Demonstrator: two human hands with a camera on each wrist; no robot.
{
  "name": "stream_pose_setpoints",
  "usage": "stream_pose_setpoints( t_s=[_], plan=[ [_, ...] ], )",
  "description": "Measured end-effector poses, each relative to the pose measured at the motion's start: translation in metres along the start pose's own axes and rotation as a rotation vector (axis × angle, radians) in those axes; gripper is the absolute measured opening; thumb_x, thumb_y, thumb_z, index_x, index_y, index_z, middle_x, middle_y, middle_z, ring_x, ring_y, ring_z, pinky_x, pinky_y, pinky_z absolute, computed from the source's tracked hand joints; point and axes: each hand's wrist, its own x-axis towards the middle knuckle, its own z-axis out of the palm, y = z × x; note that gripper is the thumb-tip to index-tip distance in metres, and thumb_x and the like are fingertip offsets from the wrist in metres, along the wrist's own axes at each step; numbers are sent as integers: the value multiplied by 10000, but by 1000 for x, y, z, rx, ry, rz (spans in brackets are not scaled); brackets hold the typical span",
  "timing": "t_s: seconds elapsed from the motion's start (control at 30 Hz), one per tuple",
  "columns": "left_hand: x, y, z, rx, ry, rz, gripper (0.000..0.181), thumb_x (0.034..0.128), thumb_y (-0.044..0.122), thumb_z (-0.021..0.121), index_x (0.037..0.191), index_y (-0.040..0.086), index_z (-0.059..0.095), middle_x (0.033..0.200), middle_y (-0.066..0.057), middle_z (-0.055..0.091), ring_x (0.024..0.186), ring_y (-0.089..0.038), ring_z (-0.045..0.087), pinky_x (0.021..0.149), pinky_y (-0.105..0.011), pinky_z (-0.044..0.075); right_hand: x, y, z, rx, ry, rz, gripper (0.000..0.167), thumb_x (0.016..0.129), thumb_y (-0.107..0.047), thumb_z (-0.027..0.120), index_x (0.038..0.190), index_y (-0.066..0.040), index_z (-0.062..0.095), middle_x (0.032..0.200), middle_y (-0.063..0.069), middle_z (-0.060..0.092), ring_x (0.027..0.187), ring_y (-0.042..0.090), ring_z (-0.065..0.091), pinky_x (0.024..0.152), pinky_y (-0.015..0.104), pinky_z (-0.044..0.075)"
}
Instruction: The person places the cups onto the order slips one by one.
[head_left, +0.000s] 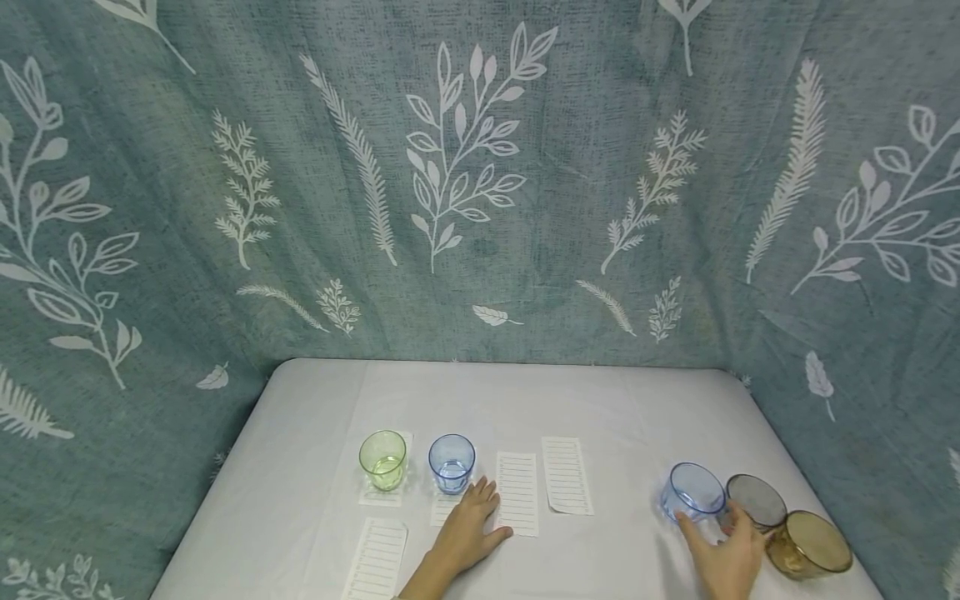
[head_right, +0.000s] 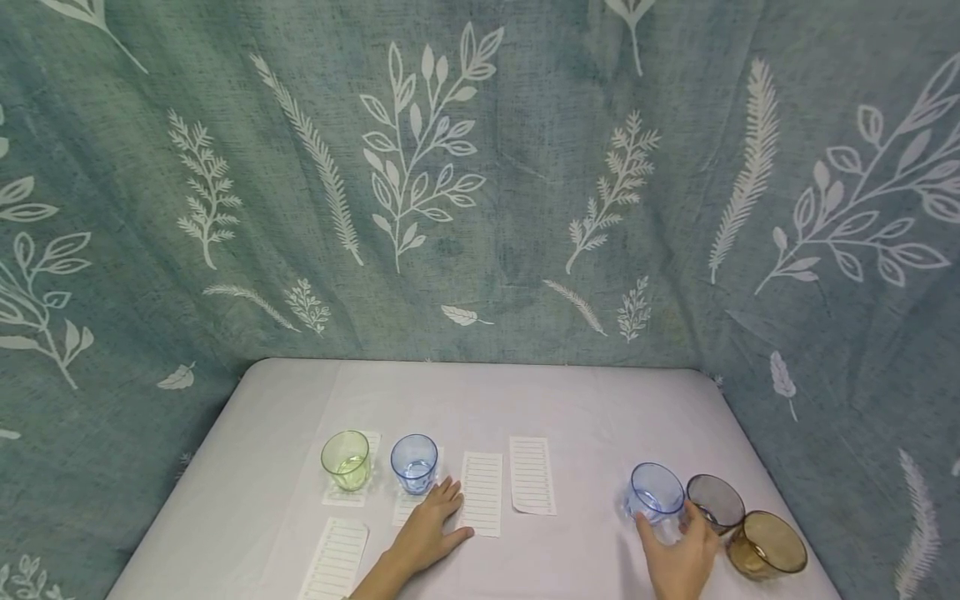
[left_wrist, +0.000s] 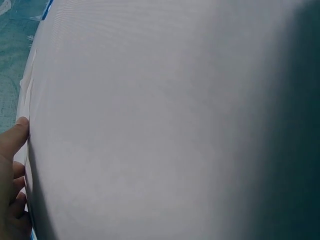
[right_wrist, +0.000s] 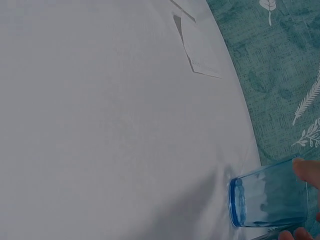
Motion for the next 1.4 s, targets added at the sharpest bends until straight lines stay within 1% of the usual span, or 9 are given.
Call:
stream_pose_setpoints(
  t_s=[0.17, 0.3, 0.5, 0.7, 0.9, 1.13, 1.2, 1.3, 1.4],
  plan=[
    [0, 1, 0, 1, 12, 1, 568, 791, 406, 708, 1177, -4, 629, 1341, -147, 530, 1293, -331, 435, 1055, -465, 370, 0, -5, 10, 4, -8, 18, 797, 741, -197, 784, 1340, 114, 360, 1208, 369, 360, 1012, 454, 476, 752, 386, 402],
    [0, 1, -1, 9, 25, 7, 559, 779, 399, 721, 1159, -3, 639, 1327, -150, 542, 1279, -338, 450, 1044, -468, 385, 1, -8, 18, 34, 40, 46, 816, 718, -196, 795, 1331, 117, 356, 1176, 342, 371, 1045, 435, 424, 811, 465, 368],
    [1, 1, -2, 10, 20, 11, 556, 779, 400, 722, 1156, 0, 641, 1328, -144, 544, 1289, -328, 442, 1066, -461, 358, 6, -13, 29, 49, 32, 155, 946, 717, -263, 798, 1400, 84, 245, 1294, 387, 285, 1177, 552, 308, 977, 646, 293],
    [1, 1, -2, -1, 32, 31, 575, 772, 397, 731, 1168, -8, 629, 1321, -160, 546, 1276, -349, 450, 1045, -486, 374, 9, -10, 34, 86, 81, 207, 991, 720, -316, 800, 1423, 42, 199, 1369, 352, 265, 1224, 575, 302, 1035, 637, 256],
    [1, 2, -3, 10, 16, 43, 604, 783, 396, 719, 1228, 6, 597, 1339, -137, 535, 1287, -338, 440, 1049, -485, 371, 12, -6, 35, 86, 91, 179, 922, 759, -303, 766, 1435, 36, 238, 1373, 364, 297, 1247, 558, 297, 1054, 621, 230],
    [2, 3, -5, 26, -20, 43, 587, 795, 387, 709, 1231, 11, 598, 1346, -117, 533, 1297, -328, 431, 1058, -479, 364, 8, -6, 34, 142, 134, 81, 897, 689, -166, 807, 1397, 93, 320, 1305, 382, 351, 1192, 526, 358, 1053, 583, 277],
    [2, 3, -6, 25, -25, 40, 584, 797, 384, 707, 1231, 9, 597, 1348, -116, 531, 1301, -323, 427, 1064, -474, 358, 6, -9, 33, 188, 126, 51, 881, 678, -133, 819, 1383, 100, 345, 1292, 366, 359, 1176, 512, 404, 1074, 500, 334],
    [2, 2, -7, 28, -30, 37, 583, 803, 389, 701, 1233, 9, 596, 1351, -116, 530, 1302, -324, 425, 1061, -476, 362, 4, -13, 33, 249, 72, 9, 867, 680, -103, 828, 1373, 104, 352, 1291, 339, 359, 1151, 510, 447, 1034, 279, 396],
    [2, 2, -6, 30, -33, 39, 582, 809, 397, 691, 1235, 11, 595, 1353, -116, 527, 1304, -324, 422, 1060, -477, 363, 4, -17, 33, 275, 8, -44, 863, 687, -95, 827, 1373, 106, 344, 1311, 347, 370, 1155, 530, 451, 984, 258, 404]
  ],
)
